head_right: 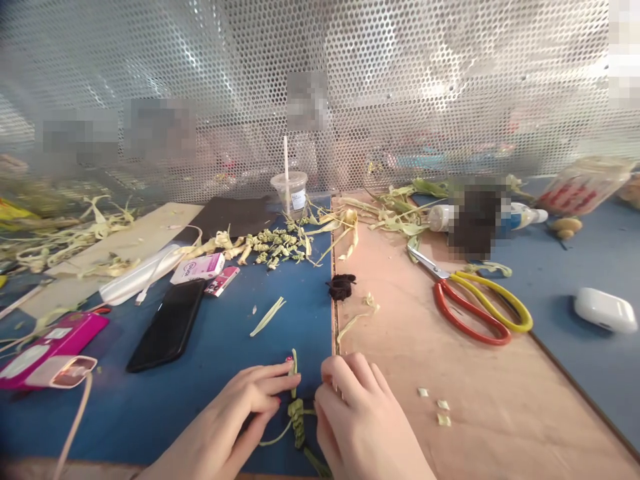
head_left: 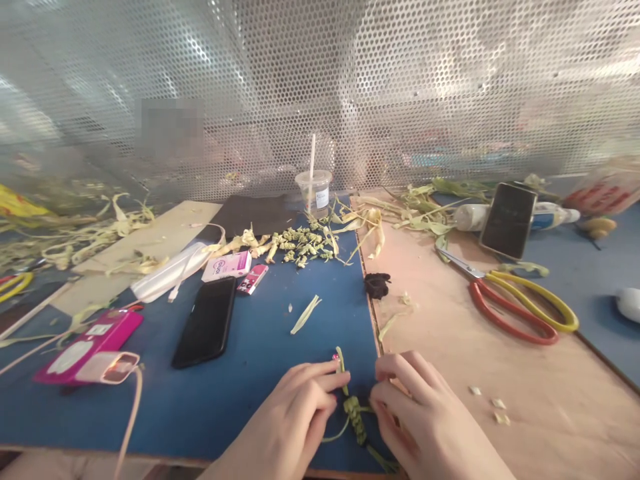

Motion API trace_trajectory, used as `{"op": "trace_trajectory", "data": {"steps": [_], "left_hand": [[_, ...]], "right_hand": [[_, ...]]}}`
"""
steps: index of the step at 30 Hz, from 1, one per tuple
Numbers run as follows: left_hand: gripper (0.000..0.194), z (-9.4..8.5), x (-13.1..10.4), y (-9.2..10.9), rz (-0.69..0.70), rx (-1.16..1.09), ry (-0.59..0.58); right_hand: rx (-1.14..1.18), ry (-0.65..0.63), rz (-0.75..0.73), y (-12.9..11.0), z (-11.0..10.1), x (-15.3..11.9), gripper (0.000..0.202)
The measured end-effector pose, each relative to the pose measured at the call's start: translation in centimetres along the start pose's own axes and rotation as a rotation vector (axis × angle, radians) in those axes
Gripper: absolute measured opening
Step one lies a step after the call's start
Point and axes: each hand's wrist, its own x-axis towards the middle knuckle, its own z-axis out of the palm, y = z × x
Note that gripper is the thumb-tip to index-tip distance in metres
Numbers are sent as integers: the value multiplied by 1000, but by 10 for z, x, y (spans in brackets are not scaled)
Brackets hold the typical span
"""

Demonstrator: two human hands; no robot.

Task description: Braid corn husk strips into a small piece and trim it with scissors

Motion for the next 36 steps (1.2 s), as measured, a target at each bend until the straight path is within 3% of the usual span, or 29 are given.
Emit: {"op": "trace_trajectory", "data": {"steps": [3,5,9,13,17,19,21,24,27,30,36], "left_hand": [[20,0,1,2,-33,-12,43],[20,-1,3,4,-43,-19,98],[23,-9,10,4,33,-38,200],[25,-17,20,5,87,-39,220],[24,-16,31,5,138,-14,268],[22,-15,36,3,155,12,275],[19,-16,40,1,109,45,268],[12,-23,48,1,-56,57,203],[15,-30,60,3,-171,11,-19],[22,-34,73,0,-166,-23,-163],[24,-41,87,-10,-172,-49,-255]], "right_hand": [[25,-61,1,0,-4,4,18],[64,-104,-3,0,-6,6,28],[204,-138,40,-4,-15,12,36],[492,-304,198,-6,-36,30,31],[864,-567,314,-3,-49,52,33],[1011,-586,340,1,-47,58,31],[1014,-580,339,7,-43,61,29],[846,-537,276,18,-39,64,25],[747,-512,201,30,-37,68,22],[655,-491,132,40,-36,75,22],[566,-472,155,50,-34,83,23]]}}
